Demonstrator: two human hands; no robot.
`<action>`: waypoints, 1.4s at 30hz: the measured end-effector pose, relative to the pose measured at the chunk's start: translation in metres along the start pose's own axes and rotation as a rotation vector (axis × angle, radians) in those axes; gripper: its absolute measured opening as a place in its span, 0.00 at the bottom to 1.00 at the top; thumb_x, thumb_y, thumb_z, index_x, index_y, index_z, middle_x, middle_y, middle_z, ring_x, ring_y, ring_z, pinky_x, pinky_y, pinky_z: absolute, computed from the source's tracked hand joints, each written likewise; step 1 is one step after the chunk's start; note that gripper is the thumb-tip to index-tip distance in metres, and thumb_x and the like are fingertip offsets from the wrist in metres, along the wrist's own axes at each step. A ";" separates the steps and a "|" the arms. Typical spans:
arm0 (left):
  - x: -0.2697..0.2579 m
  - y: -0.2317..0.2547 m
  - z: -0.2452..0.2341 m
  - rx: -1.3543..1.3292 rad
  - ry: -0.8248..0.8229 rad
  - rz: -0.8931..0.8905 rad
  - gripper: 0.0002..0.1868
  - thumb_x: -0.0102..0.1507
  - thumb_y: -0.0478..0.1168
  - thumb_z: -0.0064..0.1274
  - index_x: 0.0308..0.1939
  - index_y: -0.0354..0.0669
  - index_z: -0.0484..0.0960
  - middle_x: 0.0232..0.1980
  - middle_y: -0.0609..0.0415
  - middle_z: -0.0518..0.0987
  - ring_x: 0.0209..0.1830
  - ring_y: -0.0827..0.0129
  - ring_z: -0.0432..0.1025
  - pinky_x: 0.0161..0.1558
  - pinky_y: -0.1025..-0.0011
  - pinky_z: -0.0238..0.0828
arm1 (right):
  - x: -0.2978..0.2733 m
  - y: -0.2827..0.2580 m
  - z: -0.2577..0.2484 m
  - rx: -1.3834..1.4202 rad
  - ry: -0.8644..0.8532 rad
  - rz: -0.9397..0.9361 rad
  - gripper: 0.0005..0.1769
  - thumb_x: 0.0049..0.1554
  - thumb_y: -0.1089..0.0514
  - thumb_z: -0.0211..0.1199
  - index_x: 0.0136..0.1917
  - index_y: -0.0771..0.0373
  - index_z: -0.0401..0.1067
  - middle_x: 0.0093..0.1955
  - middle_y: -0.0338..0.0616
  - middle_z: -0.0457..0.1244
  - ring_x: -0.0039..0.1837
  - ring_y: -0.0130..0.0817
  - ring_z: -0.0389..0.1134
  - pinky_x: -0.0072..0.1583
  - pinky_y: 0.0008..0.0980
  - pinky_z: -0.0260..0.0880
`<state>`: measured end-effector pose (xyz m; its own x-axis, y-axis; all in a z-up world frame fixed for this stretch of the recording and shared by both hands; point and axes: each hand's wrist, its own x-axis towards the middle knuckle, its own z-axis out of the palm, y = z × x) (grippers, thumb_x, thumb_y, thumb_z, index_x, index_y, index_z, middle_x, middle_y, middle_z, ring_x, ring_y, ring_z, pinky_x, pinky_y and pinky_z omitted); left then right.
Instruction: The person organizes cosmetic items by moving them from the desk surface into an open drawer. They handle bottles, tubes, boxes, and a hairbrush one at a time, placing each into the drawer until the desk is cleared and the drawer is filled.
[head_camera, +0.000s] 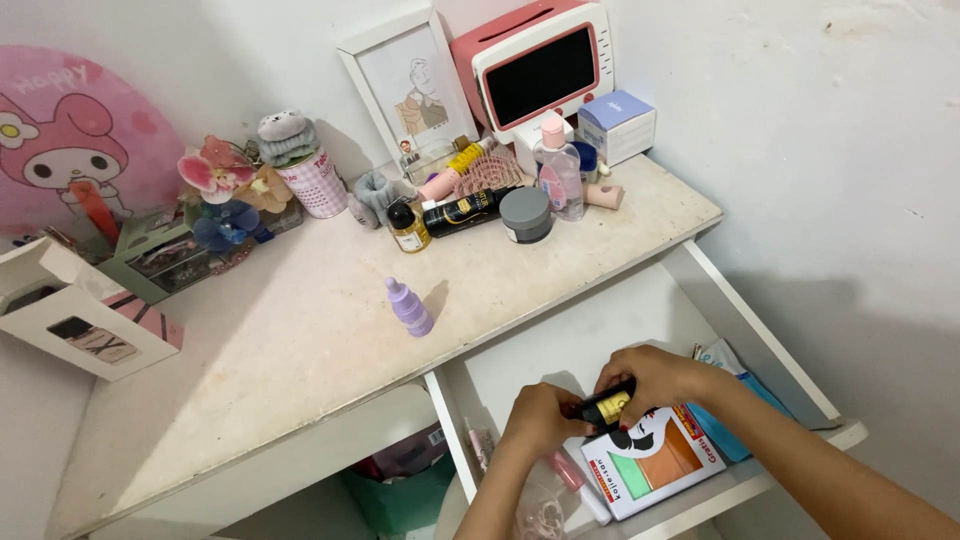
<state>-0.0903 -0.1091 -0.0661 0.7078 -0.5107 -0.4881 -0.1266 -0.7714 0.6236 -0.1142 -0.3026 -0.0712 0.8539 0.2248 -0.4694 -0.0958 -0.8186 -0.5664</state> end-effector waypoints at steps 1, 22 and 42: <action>-0.004 0.002 -0.002 -0.001 -0.001 0.000 0.19 0.48 0.42 0.59 0.44 0.53 0.80 0.42 0.60 0.79 0.42 0.74 0.72 0.40 0.80 0.67 | 0.001 0.003 0.000 -0.001 -0.001 0.001 0.29 0.31 0.52 0.72 0.49 0.44 0.74 0.49 0.30 0.62 0.52 0.23 0.62 0.51 0.21 0.62; -0.020 0.000 -0.010 0.363 0.046 -0.194 0.23 0.56 0.32 0.41 0.55 0.55 0.72 0.56 0.55 0.68 0.51 0.61 0.67 0.44 0.70 0.69 | -0.011 0.042 -0.032 -0.513 -0.032 0.505 0.12 0.46 0.49 0.61 0.46 0.44 0.74 0.50 0.27 0.64 0.50 0.27 0.65 0.43 0.25 0.66; -0.018 0.019 0.006 0.124 0.038 0.114 0.23 0.58 0.37 0.46 0.58 0.56 0.70 0.52 0.48 0.71 0.49 0.59 0.66 0.49 0.68 0.65 | 0.004 0.058 -0.028 -0.531 -0.080 0.493 0.13 0.48 0.52 0.61 0.48 0.43 0.73 0.49 0.26 0.65 0.52 0.25 0.64 0.47 0.20 0.66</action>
<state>-0.1095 -0.1170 -0.0492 0.7093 -0.5850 -0.3934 -0.2906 -0.7511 0.5928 -0.1016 -0.3642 -0.0872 0.7338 -0.2146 -0.6445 -0.1812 -0.9762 0.1188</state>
